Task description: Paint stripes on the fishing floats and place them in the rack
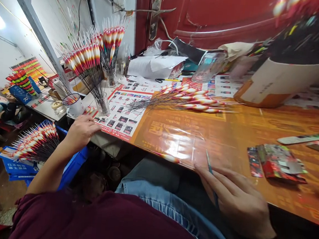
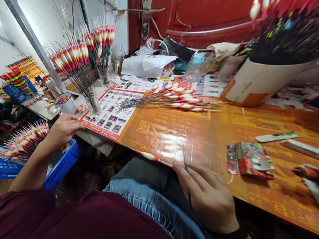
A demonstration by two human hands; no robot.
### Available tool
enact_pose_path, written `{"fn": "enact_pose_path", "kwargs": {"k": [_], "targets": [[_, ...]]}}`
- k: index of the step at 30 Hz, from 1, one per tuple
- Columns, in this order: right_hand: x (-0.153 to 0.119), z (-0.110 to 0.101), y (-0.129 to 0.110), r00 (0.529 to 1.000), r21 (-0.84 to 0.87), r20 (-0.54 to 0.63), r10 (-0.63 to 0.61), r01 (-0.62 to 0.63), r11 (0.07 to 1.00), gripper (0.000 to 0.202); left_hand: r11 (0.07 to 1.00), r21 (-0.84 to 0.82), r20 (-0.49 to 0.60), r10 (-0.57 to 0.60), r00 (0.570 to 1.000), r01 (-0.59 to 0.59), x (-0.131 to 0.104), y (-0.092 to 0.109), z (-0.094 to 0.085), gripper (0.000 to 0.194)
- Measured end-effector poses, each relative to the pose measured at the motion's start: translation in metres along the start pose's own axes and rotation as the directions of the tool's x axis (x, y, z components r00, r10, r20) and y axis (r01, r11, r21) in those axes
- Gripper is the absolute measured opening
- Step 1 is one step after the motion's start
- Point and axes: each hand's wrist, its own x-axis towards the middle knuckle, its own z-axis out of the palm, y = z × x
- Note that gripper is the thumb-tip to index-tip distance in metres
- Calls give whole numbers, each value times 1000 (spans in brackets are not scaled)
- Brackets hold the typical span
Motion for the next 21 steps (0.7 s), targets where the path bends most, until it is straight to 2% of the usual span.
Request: {"fn": "enact_pose_path", "kwargs": {"k": [2, 4, 6, 8, 9, 11, 12, 13, 15, 17, 18, 19, 21], "targets": [[1, 4, -4, 999, 17, -8, 34, -34, 999, 29, 999, 40, -49, 0, 999, 2, -2, 6, -5, 21], [2, 10, -8, 997, 54, -15, 71, -70, 996, 23, 994, 99, -170, -25, 985, 43, -6, 17, -12, 22], [2, 15, -13, 994, 99, -19, 110, -107, 989, 19, 986, 133, -309, -53, 950, 98, -10, 29, -16, 25], [2, 20, -18, 990, 153, -17, 143, -139, 978, 18, 987, 86, -391, -92, 916, 136, -14, 39, -16, 23], [2, 22, -21, 986, 184, -13, 165, -160, 970, 19, 990, 19, -393, -122, 911, 141, -15, 42, -15, 20], [3, 23, -26, 978, 256, 14, 210, -206, 945, 17, 966, -208, -326, -216, 920, 153, -16, 43, -8, 17], [3, 24, -29, 972, 289, 31, 232, -231, 929, 16, 919, -358, -260, -268, 928, 166, -15, 42, -4, 21], [4, 24, -31, 966, 319, 52, 252, -255, 913, 14, 838, -515, -176, -312, 934, 183, -13, 40, 0, 26], [5, 24, -37, 959, 373, 93, 268, -284, 883, 13, 587, -775, -2, -371, 929, 233, -9, 37, 7, 34], [6, 26, -41, 959, 410, 113, 261, -284, 867, 12, 337, -901, 117, -416, 902, 272, -5, 36, 11, 38], [6, 27, -43, 960, 420, 116, 253, -278, 864, 13, 255, -926, 146, -440, 886, 279, -3, 37, 12, 38], [6, 29, -45, 963, 423, 112, 245, -270, 865, 14, 216, -935, 152, -470, 870, 281, -1, 39, 13, 38], [5, 32, -47, 965, 419, 85, 247, -260, 870, 17, 245, -931, 109, -519, 848, 270, 2, 42, 13, 38]]}}
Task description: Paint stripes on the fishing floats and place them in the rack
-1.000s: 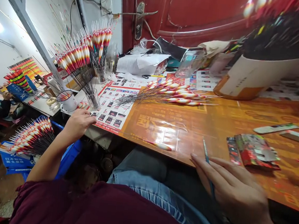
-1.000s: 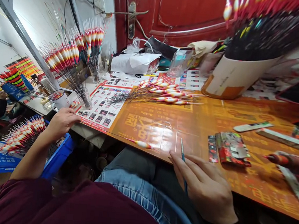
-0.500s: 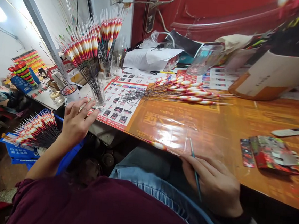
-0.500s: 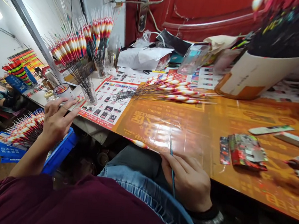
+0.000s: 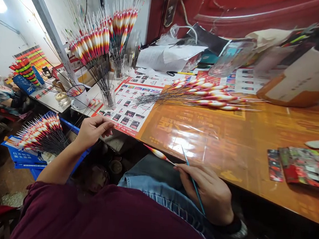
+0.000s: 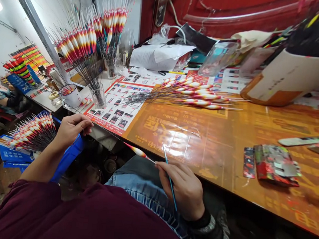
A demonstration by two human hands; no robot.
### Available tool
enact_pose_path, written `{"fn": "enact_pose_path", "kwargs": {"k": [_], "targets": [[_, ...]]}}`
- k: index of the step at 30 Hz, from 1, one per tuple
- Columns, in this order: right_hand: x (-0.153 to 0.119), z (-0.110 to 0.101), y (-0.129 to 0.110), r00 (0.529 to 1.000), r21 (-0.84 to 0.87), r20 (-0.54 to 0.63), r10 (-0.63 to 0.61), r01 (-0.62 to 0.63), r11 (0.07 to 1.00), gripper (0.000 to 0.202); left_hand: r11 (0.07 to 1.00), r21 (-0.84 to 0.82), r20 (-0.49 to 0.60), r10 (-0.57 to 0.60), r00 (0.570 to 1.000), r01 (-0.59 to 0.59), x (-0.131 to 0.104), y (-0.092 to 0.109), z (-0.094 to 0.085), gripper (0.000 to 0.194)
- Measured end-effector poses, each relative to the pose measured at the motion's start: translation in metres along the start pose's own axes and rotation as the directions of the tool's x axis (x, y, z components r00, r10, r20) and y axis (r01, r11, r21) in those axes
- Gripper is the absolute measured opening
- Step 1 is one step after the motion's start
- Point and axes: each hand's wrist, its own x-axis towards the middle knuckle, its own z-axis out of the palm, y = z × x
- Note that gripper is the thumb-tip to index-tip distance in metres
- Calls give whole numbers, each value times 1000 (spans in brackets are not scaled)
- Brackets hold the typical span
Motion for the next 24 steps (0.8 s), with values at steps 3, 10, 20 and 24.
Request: {"fn": "enact_pose_path", "kwargs": {"k": [3, 10, 20, 24], "targets": [[-1, 3, -1, 1000, 12, -18, 12, -12, 1000, 17, 990, 120, -7, 79, 997, -78, 0, 0, 3, 42], [-6, 4, -3, 999, 78, 5, 46, -47, 996, 15, 1000, 6, 67, 1, 998, -1, 3, -8, 4, 44], [-2, 17, -1, 999, 112, 34, -13, 9, 994, 20, 995, -65, -53, 70, 996, -74, 20, 12, -19, 31], [0, 14, 4, 998, 58, 32, -55, 53, 997, 27, 856, 451, -375, 438, 817, -251, 47, 33, -80, 17]]}}
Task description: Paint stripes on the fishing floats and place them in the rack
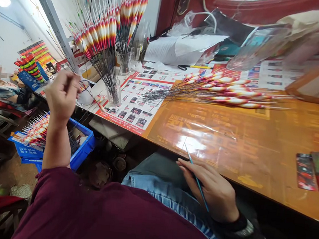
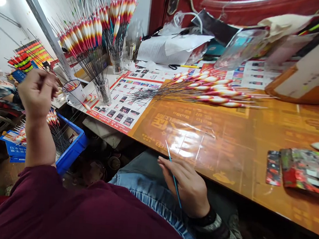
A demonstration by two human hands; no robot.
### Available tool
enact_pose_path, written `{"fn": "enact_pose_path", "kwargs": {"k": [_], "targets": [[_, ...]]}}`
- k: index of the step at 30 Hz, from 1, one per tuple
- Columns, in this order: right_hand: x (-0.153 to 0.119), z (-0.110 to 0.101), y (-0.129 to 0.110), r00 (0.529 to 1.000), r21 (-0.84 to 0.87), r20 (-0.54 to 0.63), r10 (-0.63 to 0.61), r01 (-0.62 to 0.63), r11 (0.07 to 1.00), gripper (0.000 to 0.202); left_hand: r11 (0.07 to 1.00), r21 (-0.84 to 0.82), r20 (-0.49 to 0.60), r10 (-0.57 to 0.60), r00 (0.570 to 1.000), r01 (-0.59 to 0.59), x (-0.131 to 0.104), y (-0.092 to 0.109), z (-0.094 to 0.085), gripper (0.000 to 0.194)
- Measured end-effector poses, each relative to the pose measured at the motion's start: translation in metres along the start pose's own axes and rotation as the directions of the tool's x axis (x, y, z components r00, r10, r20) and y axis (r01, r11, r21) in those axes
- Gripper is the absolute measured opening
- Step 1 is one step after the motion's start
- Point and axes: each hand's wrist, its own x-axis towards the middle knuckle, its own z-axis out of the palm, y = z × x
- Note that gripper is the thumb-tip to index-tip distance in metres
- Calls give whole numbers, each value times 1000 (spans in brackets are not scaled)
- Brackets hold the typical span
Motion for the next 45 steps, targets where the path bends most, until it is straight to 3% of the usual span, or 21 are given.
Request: {"fn": "enact_pose_path", "kwargs": {"k": [3, 5, 8, 12, 15, 19, 23, 33, 36, 40, 43, 45], "targets": [[-2, -3, 4, 1000, -38, -18, 1, -2, 999, 29, 950, 265, -182, 217, 959, -165, 42, -22, -14, 16], [-3, -4, 5, 1000, -39, -24, 0, 0, 999, 29, 908, 379, -245, 284, 927, -178, 64, -37, -14, 14], [-7, -2, 7, 1000, -32, -22, -12, 11, 999, 31, 880, 461, -292, 271, 917, -114, 85, -57, -4, 14], [-13, 0, 9, 1000, -46, 1, -14, 14, 999, 33, 875, 483, -275, 180, 944, -26, 90, -79, 13, 17], [-15, 1, 10, 1000, -44, 10, -21, 21, 999, 32, 885, 465, -234, 78, 969, 41, 86, -97, 24, 27], [-14, 0, 11, 999, -42, 15, -33, 34, 999, 34, 879, 461, -191, -34, 981, 121, 82, -120, 37, 26], [-16, 1, 12, 999, -52, 28, -34, 36, 998, 36, 842, 522, -201, -35, 979, 137, 78, -132, 44, 22], [-15, 1, 12, 999, -61, 43, -25, 27, 998, 41, 854, 496, -192, -67, 979, 156, 67, -149, 48, 21], [-16, 1, 12, 999, -61, 34, -28, 30, 998, 45, 859, 495, -171, -48, 984, 128, 50, -145, 44, 20], [-16, 0, 13, 999, -57, 38, -36, 38, 998, 45, 841, 523, -207, -32, 978, 138, 10, -149, 31, 22], [-16, 0, 13, 999, -49, 41, -27, 29, 998, 45, 823, 496, -292, -143, 946, 277, -16, -170, 18, 15], [-18, 0, 14, 999, -46, 49, -23, 25, 999, 44, 812, 417, -308, -297, 904, 409, -27, -189, 12, 14]]}}
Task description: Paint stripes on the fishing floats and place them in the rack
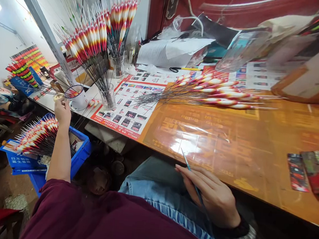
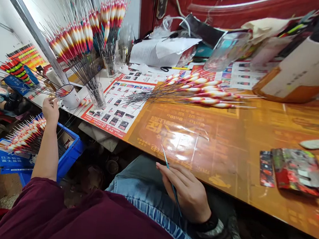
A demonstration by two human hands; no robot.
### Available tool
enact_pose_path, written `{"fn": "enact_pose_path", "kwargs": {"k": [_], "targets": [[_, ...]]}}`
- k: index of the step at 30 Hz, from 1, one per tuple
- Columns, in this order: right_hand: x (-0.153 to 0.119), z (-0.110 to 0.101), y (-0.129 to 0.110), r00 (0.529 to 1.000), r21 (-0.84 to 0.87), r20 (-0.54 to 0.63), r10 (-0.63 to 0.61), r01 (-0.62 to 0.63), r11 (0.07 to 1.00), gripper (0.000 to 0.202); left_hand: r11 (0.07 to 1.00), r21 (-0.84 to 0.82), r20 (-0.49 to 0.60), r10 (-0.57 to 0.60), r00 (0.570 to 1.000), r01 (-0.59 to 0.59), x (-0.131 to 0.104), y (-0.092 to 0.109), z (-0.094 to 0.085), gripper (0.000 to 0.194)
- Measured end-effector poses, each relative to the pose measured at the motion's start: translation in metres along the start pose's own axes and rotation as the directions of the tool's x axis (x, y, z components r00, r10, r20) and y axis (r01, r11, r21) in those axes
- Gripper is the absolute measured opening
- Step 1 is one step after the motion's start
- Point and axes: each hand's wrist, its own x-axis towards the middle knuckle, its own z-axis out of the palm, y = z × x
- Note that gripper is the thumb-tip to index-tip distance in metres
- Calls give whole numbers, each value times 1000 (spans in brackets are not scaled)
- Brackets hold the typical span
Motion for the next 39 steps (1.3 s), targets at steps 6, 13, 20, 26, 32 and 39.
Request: {"fn": "enact_pose_path", "kwargs": {"k": [6, 13, 20, 26, 32, 39], "targets": [[-3, 4, 3, 1000, 29, 11, 27, -28, 999, 45, 885, -200, 378, -327, 866, 421, 4, -38, 18, 25], [2, 1, 2, 1000, -9, 23, 7, -7, 1000, 33, 755, -357, 522, -327, 788, 550, 4, -39, 29, 30], [2, 0, 4, 999, -49, 39, -25, 27, 998, 33, 654, -456, 535, -341, 773, 604, 3, -47, 20, 30], [3, -2, 4, 998, -29, 57, -36, 37, 999, 34, 620, -509, 536, -315, 783, 597, -8, -56, -19, 25], [12, -9, 3, 995, -44, 29, -96, 98, 994, 56, 623, -544, 482, -317, 817, 563, 3, -60, -77, 24], [26, -20, 12, 987, -218, -9, -159, 154, 964, 73, 688, -529, 296, -398, 868, 496, 56, -85, -115, 28]]}}
